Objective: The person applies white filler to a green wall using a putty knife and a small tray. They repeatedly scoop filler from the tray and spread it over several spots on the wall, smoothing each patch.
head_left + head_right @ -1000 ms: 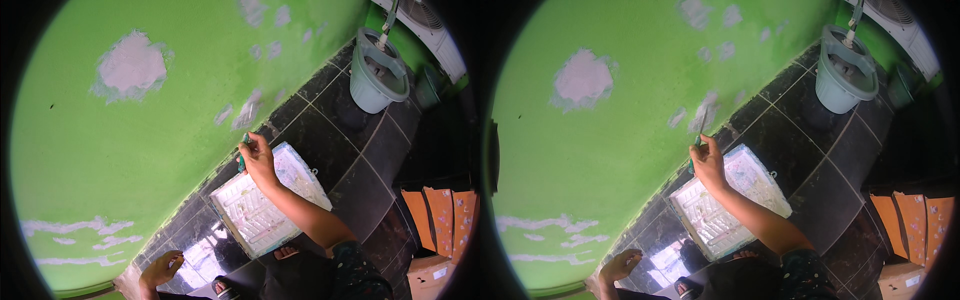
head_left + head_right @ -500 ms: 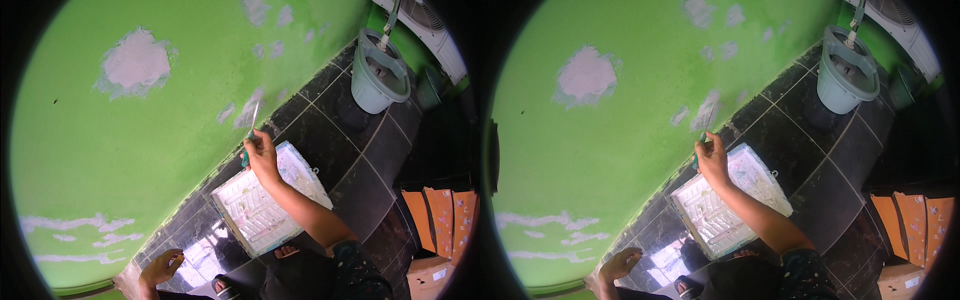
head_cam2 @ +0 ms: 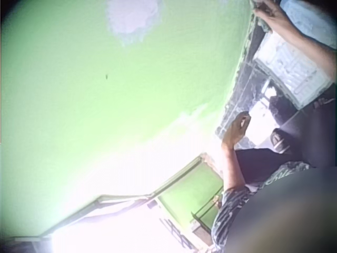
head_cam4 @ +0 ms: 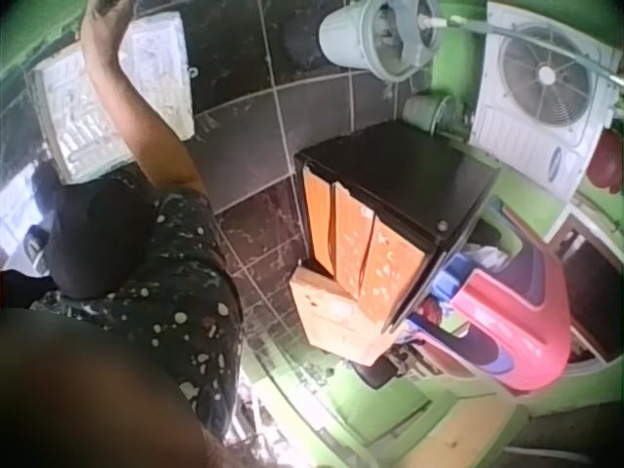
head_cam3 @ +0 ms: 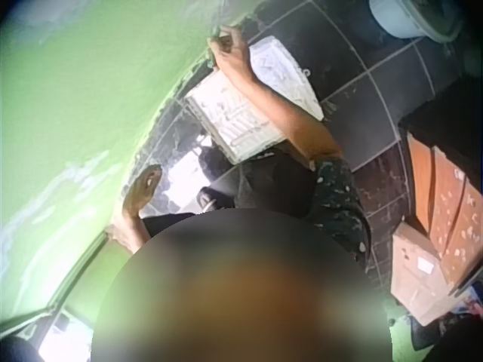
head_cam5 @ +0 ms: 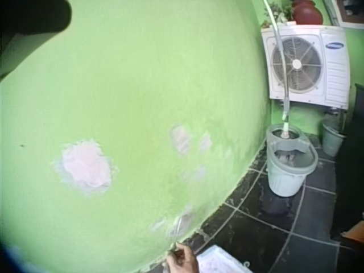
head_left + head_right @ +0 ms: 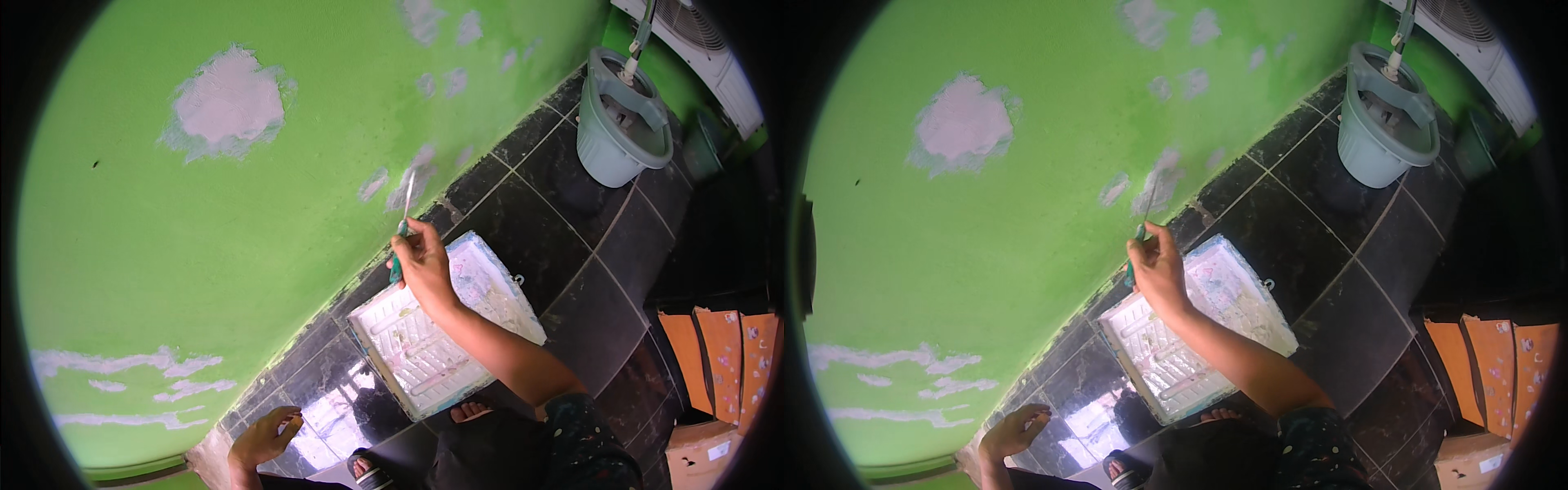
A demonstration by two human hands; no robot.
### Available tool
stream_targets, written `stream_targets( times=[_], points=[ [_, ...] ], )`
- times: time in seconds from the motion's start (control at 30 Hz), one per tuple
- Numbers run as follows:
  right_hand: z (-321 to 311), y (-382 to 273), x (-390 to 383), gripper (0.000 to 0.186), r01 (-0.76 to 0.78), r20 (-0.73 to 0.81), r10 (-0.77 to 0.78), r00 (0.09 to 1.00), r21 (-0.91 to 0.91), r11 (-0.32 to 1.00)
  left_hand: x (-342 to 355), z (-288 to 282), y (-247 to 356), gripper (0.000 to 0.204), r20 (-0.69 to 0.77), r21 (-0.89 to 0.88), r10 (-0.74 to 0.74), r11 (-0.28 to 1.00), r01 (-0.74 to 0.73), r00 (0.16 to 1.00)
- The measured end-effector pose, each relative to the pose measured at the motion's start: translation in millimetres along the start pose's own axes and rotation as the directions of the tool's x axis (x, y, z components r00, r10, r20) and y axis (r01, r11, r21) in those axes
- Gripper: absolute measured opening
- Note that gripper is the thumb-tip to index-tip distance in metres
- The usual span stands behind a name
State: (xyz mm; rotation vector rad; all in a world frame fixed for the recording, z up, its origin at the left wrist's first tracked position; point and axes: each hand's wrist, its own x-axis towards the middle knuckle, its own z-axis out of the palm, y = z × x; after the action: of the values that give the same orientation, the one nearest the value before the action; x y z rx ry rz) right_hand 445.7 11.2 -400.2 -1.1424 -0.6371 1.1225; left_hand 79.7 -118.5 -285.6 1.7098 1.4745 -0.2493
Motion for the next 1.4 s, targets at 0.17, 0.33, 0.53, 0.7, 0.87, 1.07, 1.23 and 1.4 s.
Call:
stream_targets(
  times=[0.17,0.33,0.53,0.7,0.87,1.07,1.23,1.4],
  points=[
    [-44,20,74,0.045,-0.076,-0.18,0.065,0.982,-0.056,0.996,1,-1,4,0.044,0.011,0.019,-0.007,1.0,0.007,1.0],
    [-12,19,48,0.048,-0.075,-0.036,0.073,0.997,-0.06,0.995,0,0,-3,0.044,0.006,-0.002,-0.002,1.0,0.002,1.0],
    [9,6,-17,0.047,0.007,0.078,-0.006,0.997,-0.015,1.0,3,1,-3,0.045,0.009,-0.004,-0.007,1.0,0.007,1.0],
    [-16,13,30,0.044,-0.036,-0.093,0.034,0.995,-0.025,0.999,6,1,-4,0.044,0.009,-0.012,0.015,1.0,-0.015,1.0],
    [17,0,17,0.046,0.039,0.017,-0.038,0.999,-0.031,0.999,3,2,-4,0.044,0.008,-0.031,0.002,1.0,-0.002,1.0],
    [25,-1,-24,0.048,0.078,0.092,-0.075,0.993,-0.03,0.997,1,0,-4,0.043,-0.008,-0.005,0.024,1.0,-0.024,1.0],
    [20,0,-8,0.047,0.068,0.097,-0.055,0.994,-0.131,0.989,1,1,0,0.042,0.0,-0.032,0.036,0.999,-0.036,0.999],
    [32,-3,-46,0.05,0.112,0.195,-0.087,0.977,-0.121,0.986,-2,0,-3,0.042,-0.011,-0.037,0.033,0.999,-0.033,0.999]
  ],
)
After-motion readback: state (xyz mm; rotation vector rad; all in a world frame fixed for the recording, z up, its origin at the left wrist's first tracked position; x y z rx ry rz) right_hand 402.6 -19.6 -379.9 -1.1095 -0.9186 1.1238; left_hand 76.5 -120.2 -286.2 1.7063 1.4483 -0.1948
